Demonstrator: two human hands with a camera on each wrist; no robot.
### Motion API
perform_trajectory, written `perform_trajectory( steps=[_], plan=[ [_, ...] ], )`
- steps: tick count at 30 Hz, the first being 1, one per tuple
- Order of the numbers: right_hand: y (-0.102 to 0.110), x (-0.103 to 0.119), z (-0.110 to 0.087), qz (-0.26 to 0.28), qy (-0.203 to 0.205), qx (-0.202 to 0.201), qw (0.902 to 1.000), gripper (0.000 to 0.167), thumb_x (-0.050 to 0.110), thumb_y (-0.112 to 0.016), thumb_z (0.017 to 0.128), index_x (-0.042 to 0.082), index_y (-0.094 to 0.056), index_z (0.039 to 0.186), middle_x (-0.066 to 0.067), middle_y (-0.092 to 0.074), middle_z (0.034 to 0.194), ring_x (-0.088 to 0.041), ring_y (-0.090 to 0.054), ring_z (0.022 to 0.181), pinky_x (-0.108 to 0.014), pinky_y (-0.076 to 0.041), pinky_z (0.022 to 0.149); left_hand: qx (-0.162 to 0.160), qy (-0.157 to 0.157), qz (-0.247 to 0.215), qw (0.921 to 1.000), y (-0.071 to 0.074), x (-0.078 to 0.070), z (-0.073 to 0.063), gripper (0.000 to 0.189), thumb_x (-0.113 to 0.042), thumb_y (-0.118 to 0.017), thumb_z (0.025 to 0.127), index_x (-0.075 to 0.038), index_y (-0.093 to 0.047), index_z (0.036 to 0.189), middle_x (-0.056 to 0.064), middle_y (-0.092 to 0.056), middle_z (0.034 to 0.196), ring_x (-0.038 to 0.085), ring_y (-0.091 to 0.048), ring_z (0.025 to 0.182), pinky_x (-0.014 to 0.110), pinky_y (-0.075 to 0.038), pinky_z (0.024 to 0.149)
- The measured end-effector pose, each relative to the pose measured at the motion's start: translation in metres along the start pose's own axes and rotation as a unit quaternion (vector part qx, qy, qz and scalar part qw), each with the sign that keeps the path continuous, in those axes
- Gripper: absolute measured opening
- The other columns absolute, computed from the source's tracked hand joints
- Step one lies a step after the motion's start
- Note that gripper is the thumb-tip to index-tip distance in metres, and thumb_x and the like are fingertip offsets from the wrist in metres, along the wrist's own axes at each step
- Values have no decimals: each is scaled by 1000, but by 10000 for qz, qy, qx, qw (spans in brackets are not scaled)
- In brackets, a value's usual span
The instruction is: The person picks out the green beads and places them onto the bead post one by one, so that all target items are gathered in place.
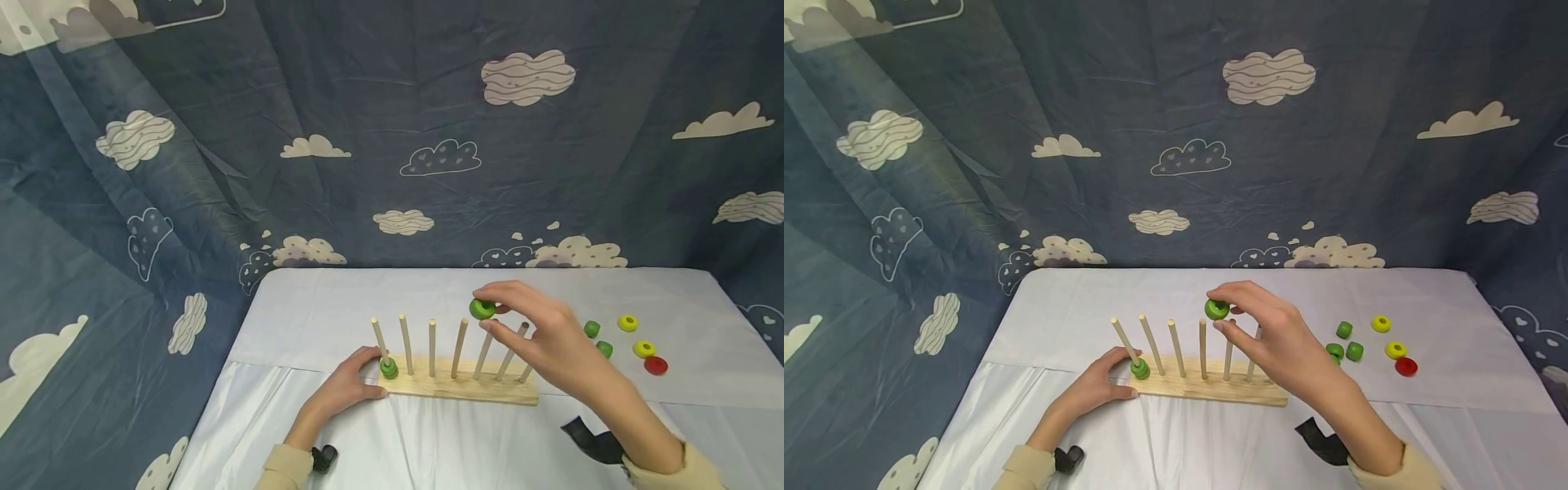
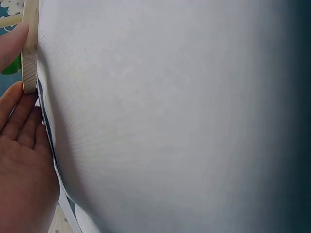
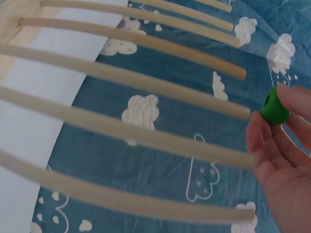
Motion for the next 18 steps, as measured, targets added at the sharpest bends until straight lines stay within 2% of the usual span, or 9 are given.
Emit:
perform_trajectory(
  steps=[12, 18],
  plan=[
    [-16, 5, 11, 356, 171, 217, 9990, 50, -1, -80, 79, 14, -64, 124, 6, -62, 124, -7, -61, 99, -19, -52, 81, 3, -30, 20, 10000, 0, 0, 0, 72, -27, -84, 76, -18, -53, 140, -5, -51, 139, 24, -37, 139, 49, -28, 114],
    [-22, 8, 18, 460, 21, 411, 9981, 49, 2, -78, 82, 18, -63, 126, 7, -60, 126, -7, -61, 101, -23, -54, 69, -14, 3, 56, 10000, 0, 1, 1, 72, -29, -83, 76, -18, -53, 140, -4, -51, 139, 24, -37, 139, 50, -29, 114]
  ],
)
Point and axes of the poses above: each hand's wrist, its own z-axis towards the middle knuckle, its own y-axis out of the back of the hand, x = y × z, the point moved 1 cm from there along z, towards the middle knuckle
